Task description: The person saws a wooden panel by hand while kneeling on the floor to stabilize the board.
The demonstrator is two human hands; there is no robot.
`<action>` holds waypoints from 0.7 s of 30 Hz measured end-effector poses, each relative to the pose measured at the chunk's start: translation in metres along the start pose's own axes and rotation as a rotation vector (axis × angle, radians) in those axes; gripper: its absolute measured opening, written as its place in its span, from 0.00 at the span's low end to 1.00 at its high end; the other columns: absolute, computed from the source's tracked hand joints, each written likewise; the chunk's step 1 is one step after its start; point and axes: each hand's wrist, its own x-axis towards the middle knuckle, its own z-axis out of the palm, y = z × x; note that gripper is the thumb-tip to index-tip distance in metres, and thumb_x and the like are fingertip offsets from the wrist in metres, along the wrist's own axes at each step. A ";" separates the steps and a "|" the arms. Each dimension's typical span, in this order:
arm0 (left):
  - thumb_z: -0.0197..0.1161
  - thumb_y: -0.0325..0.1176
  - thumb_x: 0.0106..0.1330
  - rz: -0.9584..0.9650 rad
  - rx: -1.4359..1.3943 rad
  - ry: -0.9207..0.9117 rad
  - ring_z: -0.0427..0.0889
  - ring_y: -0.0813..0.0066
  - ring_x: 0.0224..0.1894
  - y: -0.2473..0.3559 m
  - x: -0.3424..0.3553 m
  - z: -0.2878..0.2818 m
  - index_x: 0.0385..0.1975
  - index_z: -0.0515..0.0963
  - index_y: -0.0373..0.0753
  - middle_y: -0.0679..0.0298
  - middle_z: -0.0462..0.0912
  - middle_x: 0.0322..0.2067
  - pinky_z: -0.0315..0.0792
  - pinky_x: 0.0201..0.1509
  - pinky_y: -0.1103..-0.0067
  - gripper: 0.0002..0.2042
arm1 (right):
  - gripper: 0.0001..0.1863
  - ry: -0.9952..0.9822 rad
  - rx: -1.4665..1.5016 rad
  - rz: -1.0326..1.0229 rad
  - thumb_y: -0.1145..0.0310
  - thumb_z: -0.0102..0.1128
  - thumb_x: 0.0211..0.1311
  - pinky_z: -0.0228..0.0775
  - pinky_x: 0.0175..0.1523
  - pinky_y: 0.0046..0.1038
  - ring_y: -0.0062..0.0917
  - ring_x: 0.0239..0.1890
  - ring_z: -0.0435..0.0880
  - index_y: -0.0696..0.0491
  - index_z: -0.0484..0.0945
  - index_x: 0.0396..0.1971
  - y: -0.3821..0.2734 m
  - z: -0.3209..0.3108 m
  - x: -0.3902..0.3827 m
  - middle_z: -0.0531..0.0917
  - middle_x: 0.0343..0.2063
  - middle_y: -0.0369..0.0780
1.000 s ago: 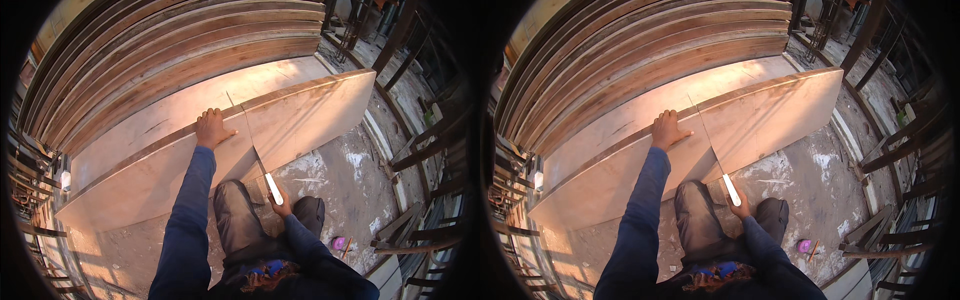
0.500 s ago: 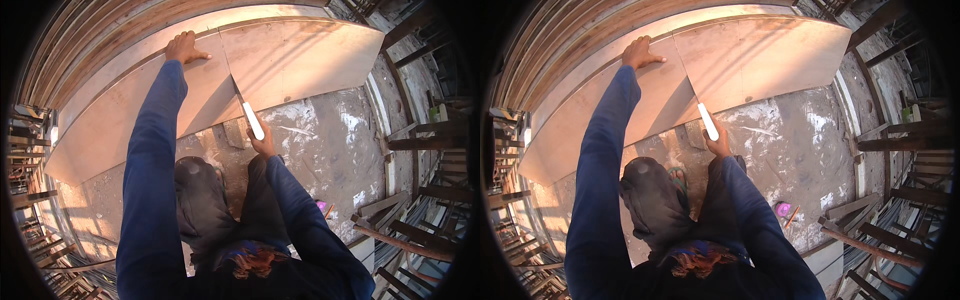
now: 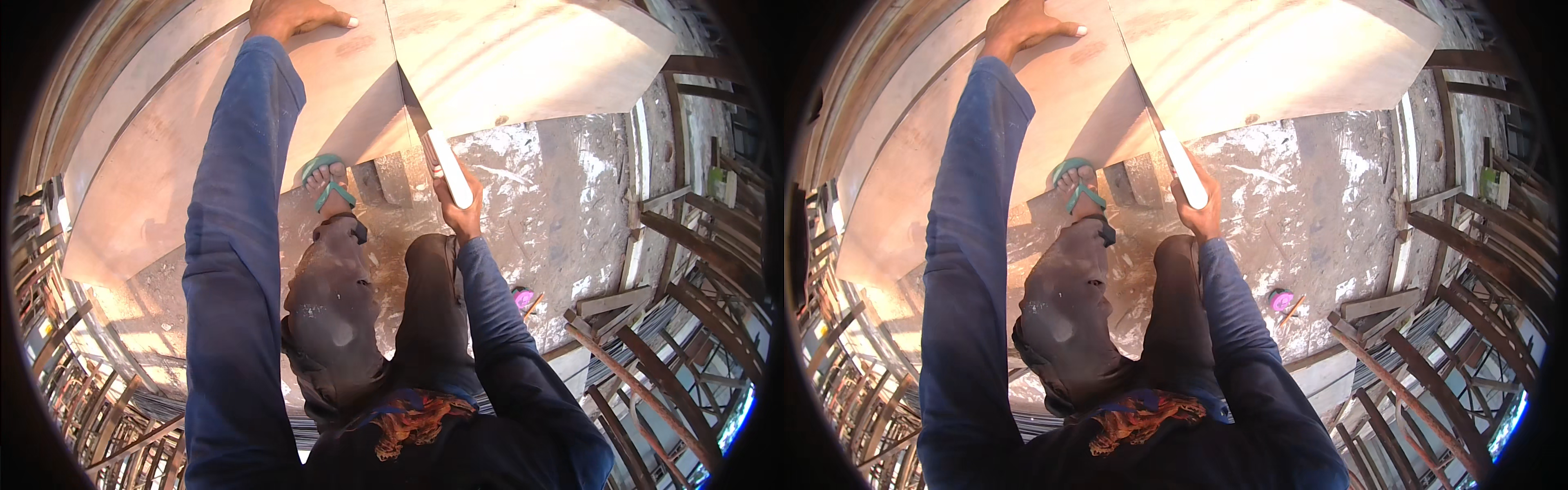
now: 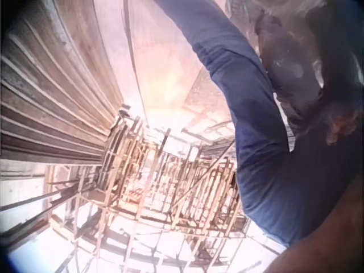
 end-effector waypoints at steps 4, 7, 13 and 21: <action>0.71 0.70 0.42 0.001 0.001 0.114 0.81 0.50 0.56 0.003 0.000 0.011 0.53 0.77 0.31 0.45 0.82 0.52 0.73 0.60 0.61 0.48 | 0.28 -0.033 0.006 0.095 0.75 0.63 0.56 0.75 0.49 0.27 0.22 0.42 0.83 0.59 0.77 0.60 -0.012 0.000 0.006 0.87 0.41 0.43; 0.66 0.76 0.45 0.005 0.028 0.176 0.82 0.48 0.54 -0.002 0.004 0.009 0.53 0.77 0.31 0.46 0.83 0.49 0.73 0.58 0.61 0.50 | 0.28 -0.034 -0.102 -0.102 0.75 0.63 0.56 0.74 0.41 0.24 0.17 0.33 0.81 0.60 0.77 0.60 -0.008 0.000 0.008 0.85 0.30 0.37; 0.63 0.80 0.42 -0.155 0.152 -0.344 0.84 0.61 0.51 -0.018 0.045 0.010 0.41 0.84 0.33 0.46 0.86 0.44 0.74 0.55 0.63 0.48 | 0.33 0.001 0.091 -0.095 0.78 0.60 0.53 0.69 0.29 0.20 0.13 0.21 0.73 0.56 0.74 0.64 0.032 0.020 -0.005 0.79 0.20 0.37; 0.69 0.77 0.42 -0.064 -0.121 -0.049 0.76 0.62 0.63 -0.027 0.054 0.031 0.59 0.77 0.32 0.47 0.77 0.60 0.68 0.66 0.69 0.54 | 0.32 -0.099 -0.086 0.071 0.79 0.58 0.54 0.77 0.51 0.24 0.29 0.47 0.89 0.62 0.73 0.63 0.010 -0.088 -0.190 0.85 0.51 0.49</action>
